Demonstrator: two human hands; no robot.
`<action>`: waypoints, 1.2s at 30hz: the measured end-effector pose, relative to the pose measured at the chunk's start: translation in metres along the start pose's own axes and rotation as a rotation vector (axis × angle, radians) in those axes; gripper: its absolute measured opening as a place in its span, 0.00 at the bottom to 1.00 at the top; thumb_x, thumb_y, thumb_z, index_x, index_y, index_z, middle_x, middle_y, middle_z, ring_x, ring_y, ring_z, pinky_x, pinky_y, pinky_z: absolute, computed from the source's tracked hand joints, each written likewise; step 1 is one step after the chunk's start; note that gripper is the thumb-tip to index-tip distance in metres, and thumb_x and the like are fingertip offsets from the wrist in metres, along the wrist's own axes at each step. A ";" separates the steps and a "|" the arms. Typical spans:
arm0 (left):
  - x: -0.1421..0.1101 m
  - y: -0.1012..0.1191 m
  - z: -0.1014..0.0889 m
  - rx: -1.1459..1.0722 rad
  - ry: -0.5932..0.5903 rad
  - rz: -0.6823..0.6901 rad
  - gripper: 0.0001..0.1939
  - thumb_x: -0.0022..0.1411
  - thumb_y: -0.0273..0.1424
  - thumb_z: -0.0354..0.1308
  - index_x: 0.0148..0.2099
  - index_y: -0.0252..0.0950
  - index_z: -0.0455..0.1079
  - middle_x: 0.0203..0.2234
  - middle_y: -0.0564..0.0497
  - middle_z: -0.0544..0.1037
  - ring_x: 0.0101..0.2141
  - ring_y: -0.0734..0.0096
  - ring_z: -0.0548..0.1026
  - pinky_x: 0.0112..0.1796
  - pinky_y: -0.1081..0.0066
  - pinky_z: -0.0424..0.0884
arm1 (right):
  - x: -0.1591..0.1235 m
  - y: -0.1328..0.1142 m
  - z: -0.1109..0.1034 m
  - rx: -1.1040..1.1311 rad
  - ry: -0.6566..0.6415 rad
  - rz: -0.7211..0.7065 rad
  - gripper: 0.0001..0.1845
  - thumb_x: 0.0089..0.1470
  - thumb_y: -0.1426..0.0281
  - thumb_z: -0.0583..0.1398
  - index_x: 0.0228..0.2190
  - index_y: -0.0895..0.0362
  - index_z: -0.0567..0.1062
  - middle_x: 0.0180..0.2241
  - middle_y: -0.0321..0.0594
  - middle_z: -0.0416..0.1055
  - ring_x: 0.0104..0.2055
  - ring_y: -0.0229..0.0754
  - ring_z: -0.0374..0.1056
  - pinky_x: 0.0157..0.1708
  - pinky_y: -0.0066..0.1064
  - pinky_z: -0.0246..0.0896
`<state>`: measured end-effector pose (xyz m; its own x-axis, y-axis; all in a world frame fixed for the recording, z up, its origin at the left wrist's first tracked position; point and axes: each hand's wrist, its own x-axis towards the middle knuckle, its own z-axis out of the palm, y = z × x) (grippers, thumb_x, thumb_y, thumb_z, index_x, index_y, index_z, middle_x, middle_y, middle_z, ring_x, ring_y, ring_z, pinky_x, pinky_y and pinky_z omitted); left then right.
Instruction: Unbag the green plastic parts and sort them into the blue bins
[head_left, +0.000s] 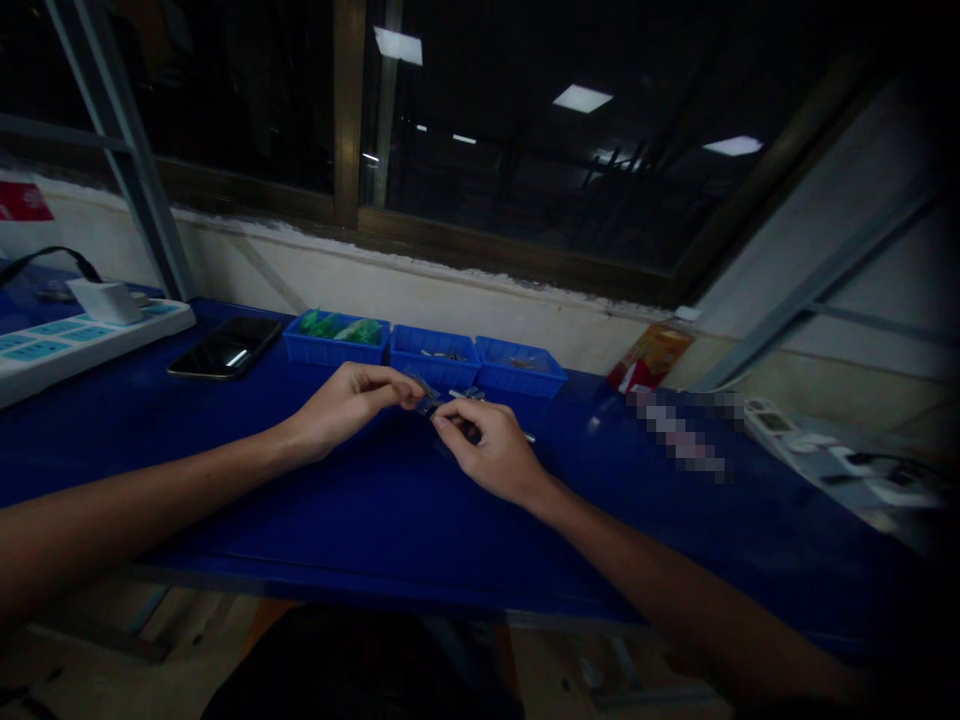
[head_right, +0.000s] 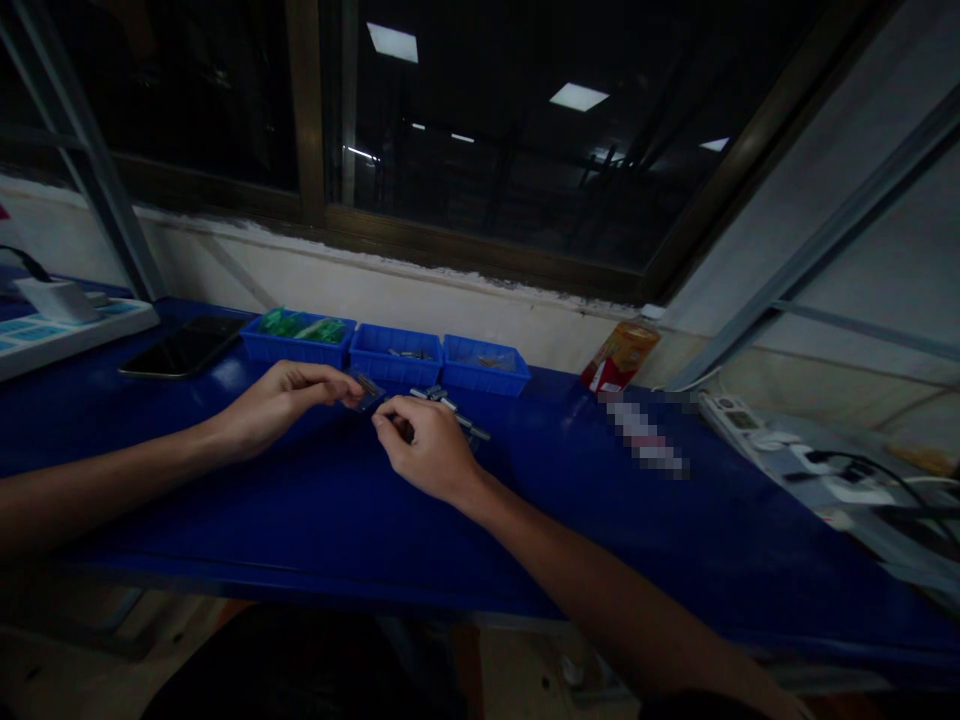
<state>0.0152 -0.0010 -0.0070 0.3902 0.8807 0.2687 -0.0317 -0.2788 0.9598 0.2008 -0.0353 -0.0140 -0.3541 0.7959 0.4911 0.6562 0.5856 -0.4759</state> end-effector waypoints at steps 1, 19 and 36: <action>0.000 0.000 0.001 -0.002 -0.002 0.004 0.06 0.51 0.26 0.56 0.34 0.31 0.71 0.29 0.49 0.77 0.31 0.70 0.73 0.38 0.69 0.66 | 0.000 0.000 0.000 0.001 -0.005 -0.003 0.08 0.52 0.70 0.53 0.27 0.57 0.72 0.21 0.34 0.68 0.22 0.32 0.61 0.24 0.24 0.53; 0.004 -0.006 -0.003 0.040 0.037 0.058 0.05 0.53 0.29 0.58 0.31 0.32 0.68 0.31 0.50 0.76 0.34 0.72 0.73 0.40 0.71 0.66 | -0.001 0.003 0.002 -0.010 -0.092 -0.007 0.09 0.52 0.69 0.53 0.28 0.57 0.72 0.22 0.34 0.67 0.23 0.32 0.60 0.25 0.26 0.52; -0.002 0.001 -0.003 -0.084 -0.028 -0.005 0.12 0.50 0.27 0.56 0.38 0.32 0.74 0.36 0.47 0.78 0.42 0.61 0.72 0.48 0.63 0.62 | -0.001 0.004 0.003 0.004 -0.155 0.044 0.10 0.53 0.67 0.53 0.31 0.57 0.73 0.22 0.34 0.68 0.22 0.32 0.60 0.24 0.26 0.51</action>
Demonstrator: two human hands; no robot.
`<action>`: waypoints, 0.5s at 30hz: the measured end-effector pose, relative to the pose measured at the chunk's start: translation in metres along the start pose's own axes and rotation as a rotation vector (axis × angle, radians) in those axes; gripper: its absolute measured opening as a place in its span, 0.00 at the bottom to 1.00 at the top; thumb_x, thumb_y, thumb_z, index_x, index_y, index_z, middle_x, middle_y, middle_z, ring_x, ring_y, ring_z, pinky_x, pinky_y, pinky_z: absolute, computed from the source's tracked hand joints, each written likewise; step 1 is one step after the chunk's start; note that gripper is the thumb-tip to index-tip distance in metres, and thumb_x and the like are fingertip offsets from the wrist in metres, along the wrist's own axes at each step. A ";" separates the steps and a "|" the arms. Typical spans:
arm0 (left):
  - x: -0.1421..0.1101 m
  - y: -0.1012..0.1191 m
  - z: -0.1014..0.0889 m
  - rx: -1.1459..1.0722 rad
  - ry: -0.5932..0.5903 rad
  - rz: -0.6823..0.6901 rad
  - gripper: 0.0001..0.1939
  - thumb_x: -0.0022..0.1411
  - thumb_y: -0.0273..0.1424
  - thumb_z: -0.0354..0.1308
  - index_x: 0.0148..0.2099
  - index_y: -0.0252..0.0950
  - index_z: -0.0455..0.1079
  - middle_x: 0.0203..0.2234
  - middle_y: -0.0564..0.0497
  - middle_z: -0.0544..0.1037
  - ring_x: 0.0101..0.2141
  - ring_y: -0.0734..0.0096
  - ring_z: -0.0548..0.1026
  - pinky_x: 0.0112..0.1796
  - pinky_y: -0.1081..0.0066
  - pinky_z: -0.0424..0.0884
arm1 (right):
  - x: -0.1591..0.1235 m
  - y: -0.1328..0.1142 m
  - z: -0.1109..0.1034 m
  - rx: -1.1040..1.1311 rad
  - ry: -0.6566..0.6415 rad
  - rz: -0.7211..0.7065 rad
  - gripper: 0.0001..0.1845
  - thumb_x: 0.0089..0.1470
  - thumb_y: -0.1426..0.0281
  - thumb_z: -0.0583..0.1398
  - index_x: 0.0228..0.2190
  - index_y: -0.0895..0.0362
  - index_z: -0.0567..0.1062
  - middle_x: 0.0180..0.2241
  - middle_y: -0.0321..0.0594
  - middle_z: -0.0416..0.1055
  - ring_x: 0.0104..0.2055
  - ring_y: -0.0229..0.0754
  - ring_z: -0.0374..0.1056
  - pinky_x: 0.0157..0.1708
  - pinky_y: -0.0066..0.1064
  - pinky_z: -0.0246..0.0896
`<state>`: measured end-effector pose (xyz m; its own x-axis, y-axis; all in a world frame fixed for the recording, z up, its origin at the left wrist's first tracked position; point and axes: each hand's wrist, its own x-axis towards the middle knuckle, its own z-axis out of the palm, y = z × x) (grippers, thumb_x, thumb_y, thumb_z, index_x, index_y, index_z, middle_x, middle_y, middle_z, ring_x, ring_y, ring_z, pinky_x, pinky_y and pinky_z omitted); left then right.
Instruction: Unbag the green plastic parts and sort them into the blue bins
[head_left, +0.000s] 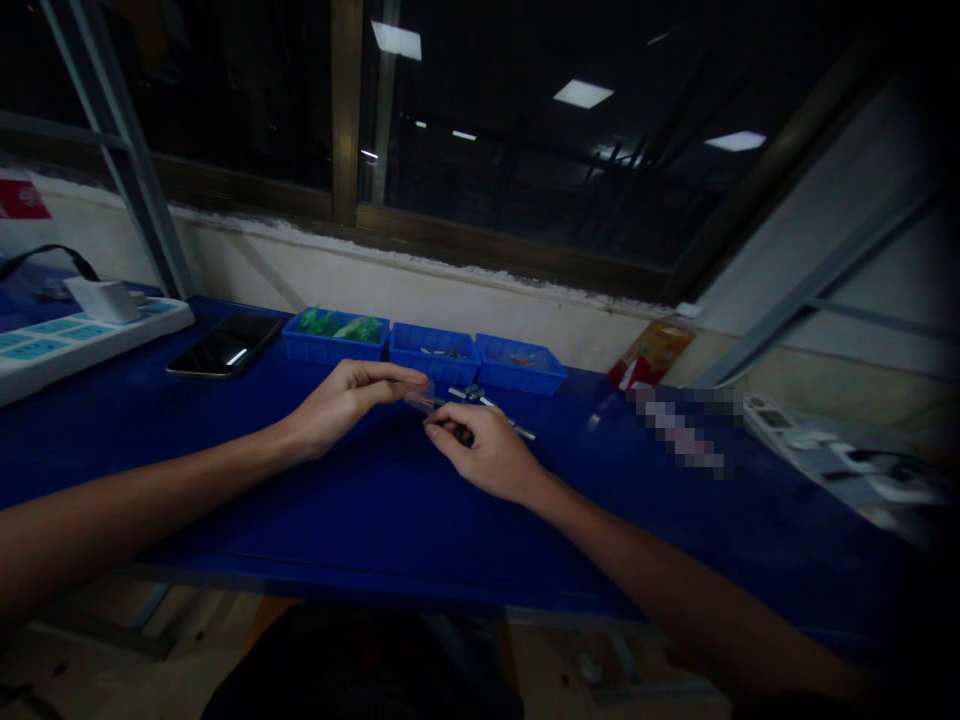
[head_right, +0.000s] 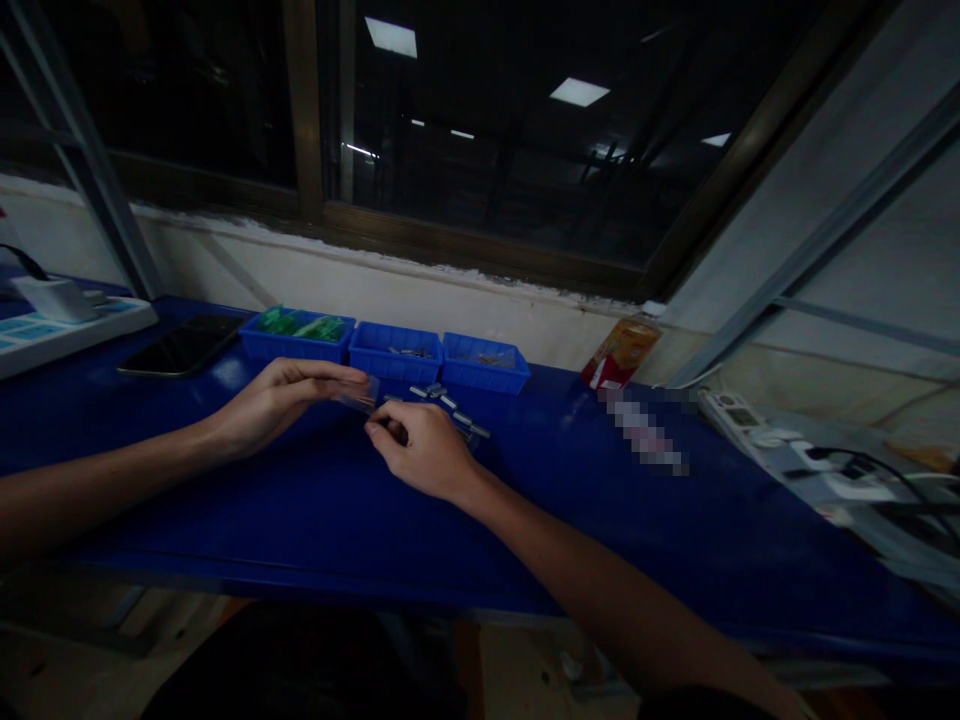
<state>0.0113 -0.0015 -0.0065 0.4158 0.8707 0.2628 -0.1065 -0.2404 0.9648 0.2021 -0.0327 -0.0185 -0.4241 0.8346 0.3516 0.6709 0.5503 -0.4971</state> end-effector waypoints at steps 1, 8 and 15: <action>0.000 0.000 0.000 0.002 0.001 0.010 0.12 0.51 0.28 0.57 0.39 0.33 0.74 0.36 0.46 0.78 0.42 0.61 0.72 0.48 0.63 0.62 | 0.000 0.000 0.000 0.015 -0.007 0.006 0.10 0.53 0.67 0.53 0.31 0.57 0.72 0.22 0.34 0.68 0.22 0.32 0.60 0.24 0.26 0.51; 0.000 -0.001 0.002 0.061 0.015 0.055 0.11 0.53 0.33 0.58 0.38 0.33 0.74 0.36 0.47 0.78 0.40 0.64 0.73 0.46 0.65 0.63 | 0.001 -0.005 -0.003 0.277 -0.032 0.073 0.12 0.51 0.64 0.55 0.33 0.59 0.71 0.21 0.34 0.65 0.22 0.32 0.60 0.23 0.25 0.54; 0.002 -0.007 0.002 0.046 -0.085 0.032 0.14 0.52 0.25 0.58 0.43 0.32 0.66 0.31 0.50 0.77 0.33 0.71 0.75 0.39 0.68 0.68 | 0.005 -0.002 0.000 0.480 0.028 0.117 0.10 0.50 0.64 0.55 0.30 0.59 0.69 0.22 0.33 0.65 0.22 0.31 0.61 0.21 0.24 0.55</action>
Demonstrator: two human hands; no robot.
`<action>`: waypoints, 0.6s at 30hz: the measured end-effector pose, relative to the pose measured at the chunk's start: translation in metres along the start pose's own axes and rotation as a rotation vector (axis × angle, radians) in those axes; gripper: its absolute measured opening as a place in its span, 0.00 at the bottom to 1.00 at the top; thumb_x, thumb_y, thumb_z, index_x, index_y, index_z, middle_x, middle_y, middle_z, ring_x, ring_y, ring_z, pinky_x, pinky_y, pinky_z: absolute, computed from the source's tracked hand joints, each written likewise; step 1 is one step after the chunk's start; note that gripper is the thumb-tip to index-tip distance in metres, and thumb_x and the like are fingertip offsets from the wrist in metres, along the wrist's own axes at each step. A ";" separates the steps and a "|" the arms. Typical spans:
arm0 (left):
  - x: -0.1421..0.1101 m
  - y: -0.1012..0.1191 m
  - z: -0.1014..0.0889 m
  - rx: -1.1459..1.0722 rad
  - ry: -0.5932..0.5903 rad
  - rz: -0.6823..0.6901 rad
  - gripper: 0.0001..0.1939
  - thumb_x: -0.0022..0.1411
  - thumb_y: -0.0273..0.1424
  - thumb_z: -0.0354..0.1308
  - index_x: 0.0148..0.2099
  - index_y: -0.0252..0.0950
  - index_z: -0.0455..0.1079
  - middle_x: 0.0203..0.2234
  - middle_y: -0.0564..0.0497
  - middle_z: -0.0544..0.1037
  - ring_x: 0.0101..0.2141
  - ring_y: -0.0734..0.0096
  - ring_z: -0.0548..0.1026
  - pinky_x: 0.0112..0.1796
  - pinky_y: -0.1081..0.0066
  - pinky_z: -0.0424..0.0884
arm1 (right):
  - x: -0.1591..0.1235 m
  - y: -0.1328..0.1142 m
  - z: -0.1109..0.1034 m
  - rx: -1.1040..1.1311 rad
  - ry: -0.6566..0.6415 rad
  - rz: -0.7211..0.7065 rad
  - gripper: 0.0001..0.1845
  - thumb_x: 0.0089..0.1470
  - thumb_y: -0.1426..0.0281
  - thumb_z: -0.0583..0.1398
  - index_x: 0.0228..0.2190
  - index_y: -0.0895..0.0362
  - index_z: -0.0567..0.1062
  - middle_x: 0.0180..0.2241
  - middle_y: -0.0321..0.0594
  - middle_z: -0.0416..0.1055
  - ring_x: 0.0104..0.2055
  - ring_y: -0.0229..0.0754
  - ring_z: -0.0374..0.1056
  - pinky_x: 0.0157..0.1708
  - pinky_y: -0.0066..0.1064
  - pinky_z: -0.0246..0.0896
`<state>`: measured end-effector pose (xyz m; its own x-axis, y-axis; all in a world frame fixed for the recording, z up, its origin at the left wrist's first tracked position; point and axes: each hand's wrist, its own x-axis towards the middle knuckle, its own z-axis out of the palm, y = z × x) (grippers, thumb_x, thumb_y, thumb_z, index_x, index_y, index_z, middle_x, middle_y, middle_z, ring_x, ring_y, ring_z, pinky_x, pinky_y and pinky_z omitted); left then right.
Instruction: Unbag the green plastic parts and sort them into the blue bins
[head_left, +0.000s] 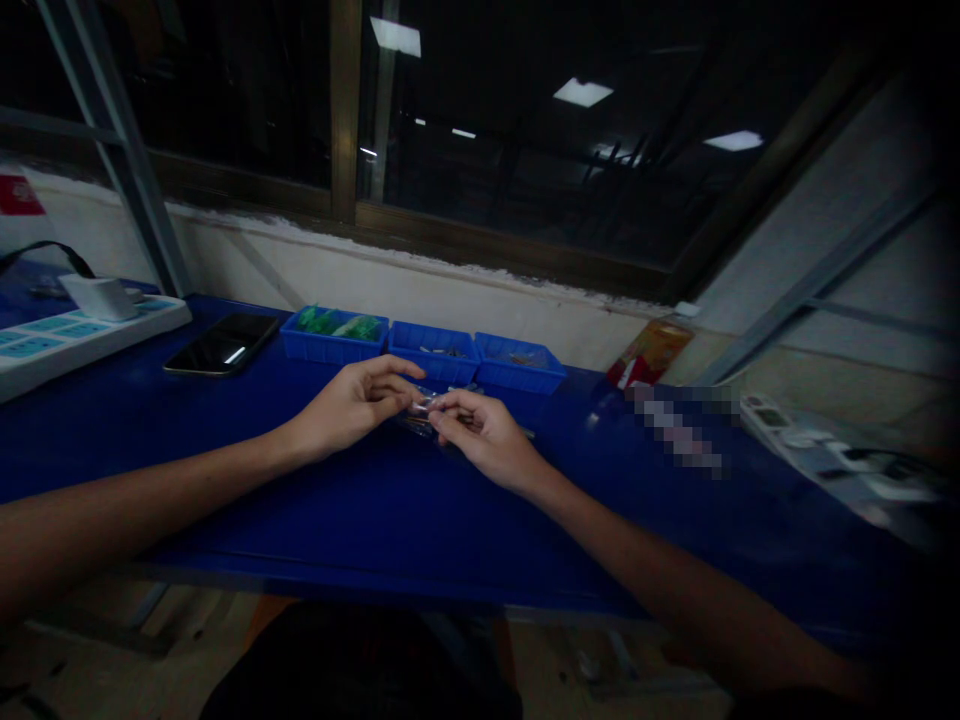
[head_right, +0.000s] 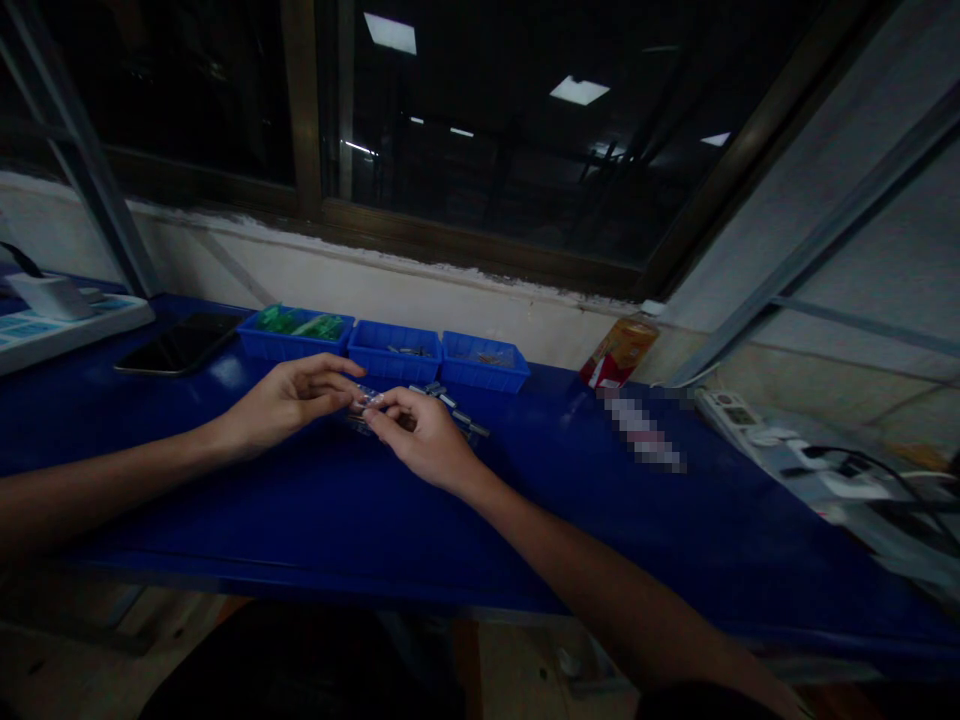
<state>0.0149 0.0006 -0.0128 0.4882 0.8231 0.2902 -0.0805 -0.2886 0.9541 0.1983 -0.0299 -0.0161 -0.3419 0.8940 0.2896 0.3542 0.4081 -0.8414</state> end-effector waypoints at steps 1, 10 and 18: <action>0.000 0.000 0.000 -0.002 -0.012 -0.002 0.16 0.52 0.25 0.58 0.45 0.33 0.64 0.31 0.50 0.77 0.33 0.70 0.75 0.39 0.68 0.68 | 0.000 0.001 0.001 -0.027 0.022 -0.013 0.09 0.50 0.65 0.56 0.30 0.59 0.70 0.21 0.33 0.65 0.21 0.31 0.60 0.21 0.24 0.54; 0.003 -0.003 -0.001 0.212 0.093 -0.084 0.16 0.57 0.40 0.53 0.39 0.32 0.70 0.34 0.46 0.76 0.36 0.67 0.73 0.37 0.69 0.66 | -0.005 0.000 -0.003 -0.480 0.383 -0.293 0.06 0.51 0.70 0.56 0.29 0.57 0.73 0.24 0.37 0.72 0.24 0.34 0.66 0.26 0.27 0.60; 0.002 -0.005 0.001 0.022 -0.032 -0.232 0.25 0.58 0.48 0.46 0.33 0.30 0.70 0.25 0.48 0.73 0.26 0.71 0.70 0.28 0.72 0.63 | -0.010 -0.002 -0.005 -0.631 0.316 -0.483 0.08 0.53 0.73 0.54 0.32 0.54 0.74 0.32 0.38 0.75 0.34 0.38 0.71 0.38 0.32 0.65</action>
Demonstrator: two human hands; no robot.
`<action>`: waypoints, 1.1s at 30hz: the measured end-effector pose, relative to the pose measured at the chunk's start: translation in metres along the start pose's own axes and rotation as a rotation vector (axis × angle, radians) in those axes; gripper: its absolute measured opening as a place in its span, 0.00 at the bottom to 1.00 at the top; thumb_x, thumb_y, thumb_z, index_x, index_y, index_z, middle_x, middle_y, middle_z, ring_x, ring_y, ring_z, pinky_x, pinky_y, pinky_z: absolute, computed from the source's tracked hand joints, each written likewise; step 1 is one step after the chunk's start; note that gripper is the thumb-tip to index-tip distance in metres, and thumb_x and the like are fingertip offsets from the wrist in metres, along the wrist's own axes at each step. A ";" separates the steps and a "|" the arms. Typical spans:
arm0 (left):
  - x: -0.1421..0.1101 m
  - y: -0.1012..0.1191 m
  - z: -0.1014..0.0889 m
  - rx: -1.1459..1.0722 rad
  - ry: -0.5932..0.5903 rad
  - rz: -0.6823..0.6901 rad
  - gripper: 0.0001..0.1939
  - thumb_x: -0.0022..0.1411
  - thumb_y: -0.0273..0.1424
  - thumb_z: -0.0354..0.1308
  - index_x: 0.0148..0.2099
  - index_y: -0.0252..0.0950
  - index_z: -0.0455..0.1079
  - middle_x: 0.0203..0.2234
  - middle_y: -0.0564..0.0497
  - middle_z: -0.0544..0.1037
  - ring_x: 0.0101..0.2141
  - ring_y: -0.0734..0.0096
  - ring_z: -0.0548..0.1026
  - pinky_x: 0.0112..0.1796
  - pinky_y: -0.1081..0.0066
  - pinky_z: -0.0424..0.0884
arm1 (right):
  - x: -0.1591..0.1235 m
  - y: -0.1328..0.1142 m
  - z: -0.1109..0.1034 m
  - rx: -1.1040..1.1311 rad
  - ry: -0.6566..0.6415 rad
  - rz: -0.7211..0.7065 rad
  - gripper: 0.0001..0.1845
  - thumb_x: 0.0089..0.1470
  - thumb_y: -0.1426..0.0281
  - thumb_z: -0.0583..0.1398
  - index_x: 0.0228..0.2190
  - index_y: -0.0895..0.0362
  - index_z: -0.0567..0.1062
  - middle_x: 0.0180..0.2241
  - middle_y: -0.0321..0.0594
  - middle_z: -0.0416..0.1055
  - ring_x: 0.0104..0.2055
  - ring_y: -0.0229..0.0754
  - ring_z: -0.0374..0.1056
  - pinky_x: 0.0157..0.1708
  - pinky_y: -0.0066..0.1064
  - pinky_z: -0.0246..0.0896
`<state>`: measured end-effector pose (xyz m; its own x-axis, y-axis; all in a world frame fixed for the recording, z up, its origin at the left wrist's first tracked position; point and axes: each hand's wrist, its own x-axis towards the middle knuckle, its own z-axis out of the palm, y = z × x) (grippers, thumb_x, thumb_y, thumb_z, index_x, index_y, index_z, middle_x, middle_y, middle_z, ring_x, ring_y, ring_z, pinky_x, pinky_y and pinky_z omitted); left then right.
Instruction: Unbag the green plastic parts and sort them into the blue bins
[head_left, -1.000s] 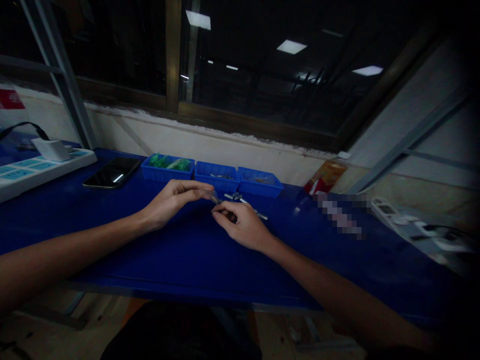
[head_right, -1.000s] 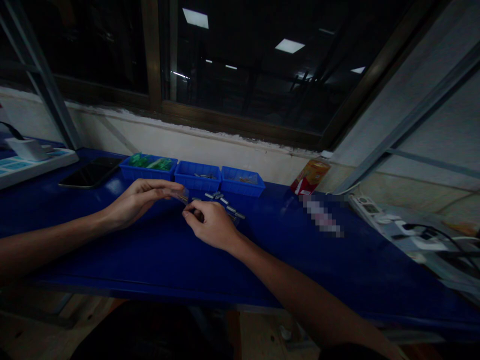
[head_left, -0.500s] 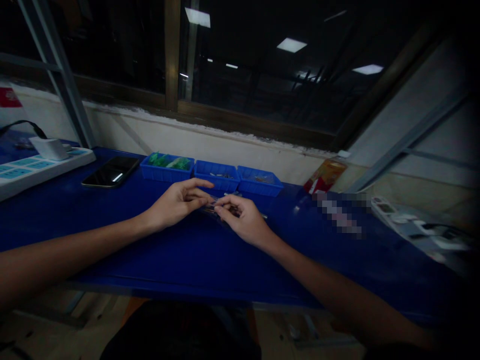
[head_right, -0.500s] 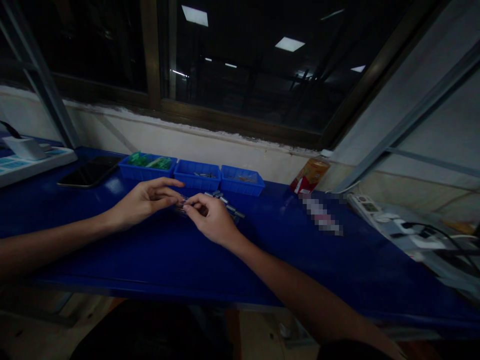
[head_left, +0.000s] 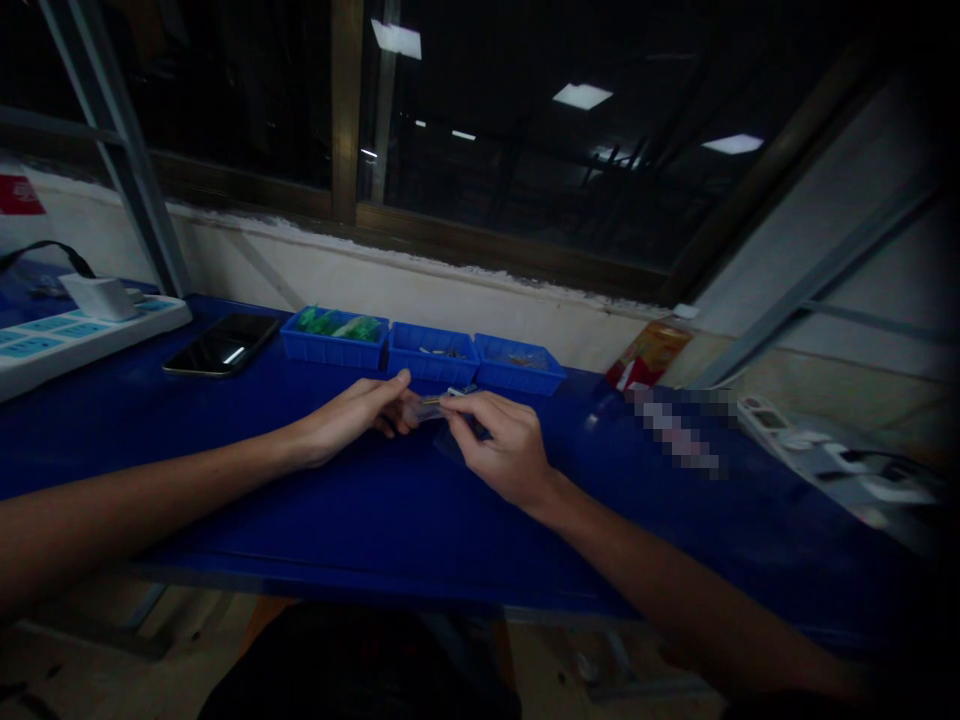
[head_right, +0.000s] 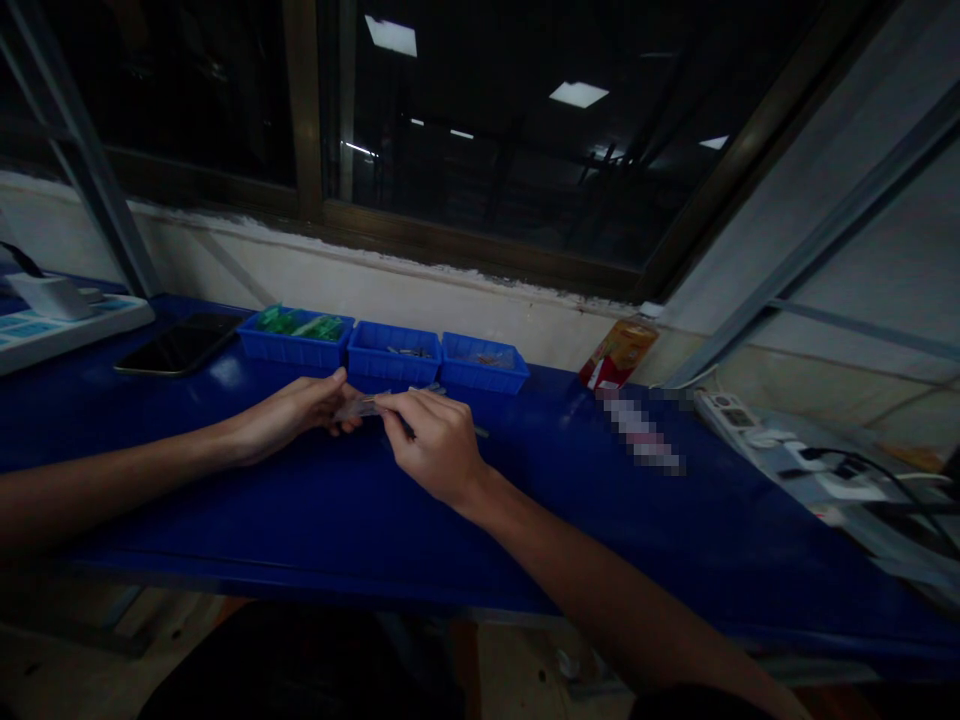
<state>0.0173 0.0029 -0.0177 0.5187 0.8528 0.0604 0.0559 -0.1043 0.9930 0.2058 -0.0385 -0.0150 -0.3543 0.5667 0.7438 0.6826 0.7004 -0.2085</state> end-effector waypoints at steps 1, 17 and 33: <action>-0.001 0.001 0.001 0.003 -0.012 0.043 0.21 0.58 0.45 0.49 0.33 0.31 0.70 0.24 0.49 0.73 0.26 0.73 0.69 0.28 0.73 0.63 | 0.000 0.000 0.000 -0.001 -0.024 -0.007 0.09 0.53 0.73 0.54 0.33 0.54 0.73 0.32 0.38 0.75 0.35 0.38 0.71 0.39 0.32 0.65; -0.003 0.005 -0.003 0.413 0.158 0.355 0.09 0.55 0.34 0.54 0.35 0.33 0.68 0.29 0.51 0.73 0.29 0.73 0.69 0.30 0.74 0.63 | 0.005 0.002 0.005 0.252 -0.190 0.208 0.09 0.53 0.67 0.54 0.34 0.56 0.73 0.38 0.42 0.65 0.38 0.38 0.64 0.32 0.29 0.63; -0.015 0.010 0.004 0.912 0.011 0.589 0.11 0.61 0.35 0.48 0.36 0.34 0.68 0.30 0.49 0.74 0.33 0.68 0.70 0.36 0.70 0.63 | 0.007 0.001 0.007 0.424 -0.087 0.362 0.08 0.51 0.69 0.56 0.33 0.57 0.74 0.32 0.40 0.70 0.35 0.38 0.66 0.33 0.29 0.61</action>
<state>0.0134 -0.0129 -0.0094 0.6639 0.5488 0.5080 0.4166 -0.8355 0.3582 0.1998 -0.0307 -0.0140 -0.2087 0.8244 0.5261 0.4603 0.5574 -0.6910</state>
